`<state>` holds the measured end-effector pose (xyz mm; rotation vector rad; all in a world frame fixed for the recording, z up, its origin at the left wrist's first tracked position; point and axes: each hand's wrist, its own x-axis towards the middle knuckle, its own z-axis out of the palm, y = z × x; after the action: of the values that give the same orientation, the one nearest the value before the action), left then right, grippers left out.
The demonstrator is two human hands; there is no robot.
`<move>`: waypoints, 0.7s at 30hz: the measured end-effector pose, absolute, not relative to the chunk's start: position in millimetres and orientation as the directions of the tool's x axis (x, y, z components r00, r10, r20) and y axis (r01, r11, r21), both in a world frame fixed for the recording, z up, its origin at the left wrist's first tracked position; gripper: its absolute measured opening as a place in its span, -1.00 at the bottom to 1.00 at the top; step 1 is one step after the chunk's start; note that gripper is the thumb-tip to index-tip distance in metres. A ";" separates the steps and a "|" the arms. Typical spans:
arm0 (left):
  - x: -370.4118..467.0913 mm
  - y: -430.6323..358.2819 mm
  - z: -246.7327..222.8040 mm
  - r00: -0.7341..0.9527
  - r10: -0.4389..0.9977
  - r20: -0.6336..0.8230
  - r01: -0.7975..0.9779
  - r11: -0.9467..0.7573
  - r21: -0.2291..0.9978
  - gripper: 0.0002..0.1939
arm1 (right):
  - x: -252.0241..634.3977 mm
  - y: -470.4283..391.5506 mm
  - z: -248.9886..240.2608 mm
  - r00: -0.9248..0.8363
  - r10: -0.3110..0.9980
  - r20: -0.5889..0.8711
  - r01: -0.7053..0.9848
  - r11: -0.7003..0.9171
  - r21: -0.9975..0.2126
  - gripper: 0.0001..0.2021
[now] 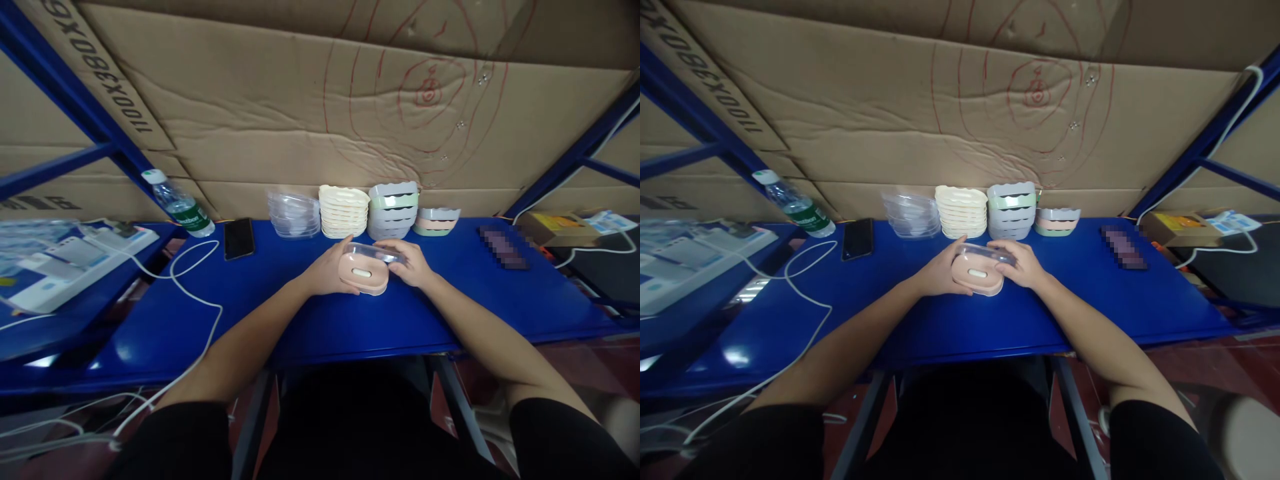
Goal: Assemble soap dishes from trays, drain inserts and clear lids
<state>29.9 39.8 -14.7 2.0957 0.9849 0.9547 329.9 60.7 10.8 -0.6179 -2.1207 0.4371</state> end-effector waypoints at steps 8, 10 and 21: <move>37.4 28.2 1.5 0.381 0.815 0.435 0.346 -0.563 0.751 0.05 | 321.3 50.8 9.2 -0.317 0.825 0.468 0.066 0.511 -0.857 -0.23; 41.8 23.1 4.1 0.323 0.814 0.482 0.321 -0.574 0.753 -0.33 | 315.8 48.6 10.3 -0.328 0.854 0.403 0.054 0.443 -0.895 -0.21; -4.6 57.1 64.4 -0.307 0.695 0.651 0.409 -0.521 0.749 -0.52 | 319.7 52.5 9.8 -0.441 0.619 0.650 0.386 0.784 -0.486 0.02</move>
<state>-4.6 57.1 64.4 1.7010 1.4024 1.9185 319.7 52.5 9.8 -0.7461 -2.0863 0.3334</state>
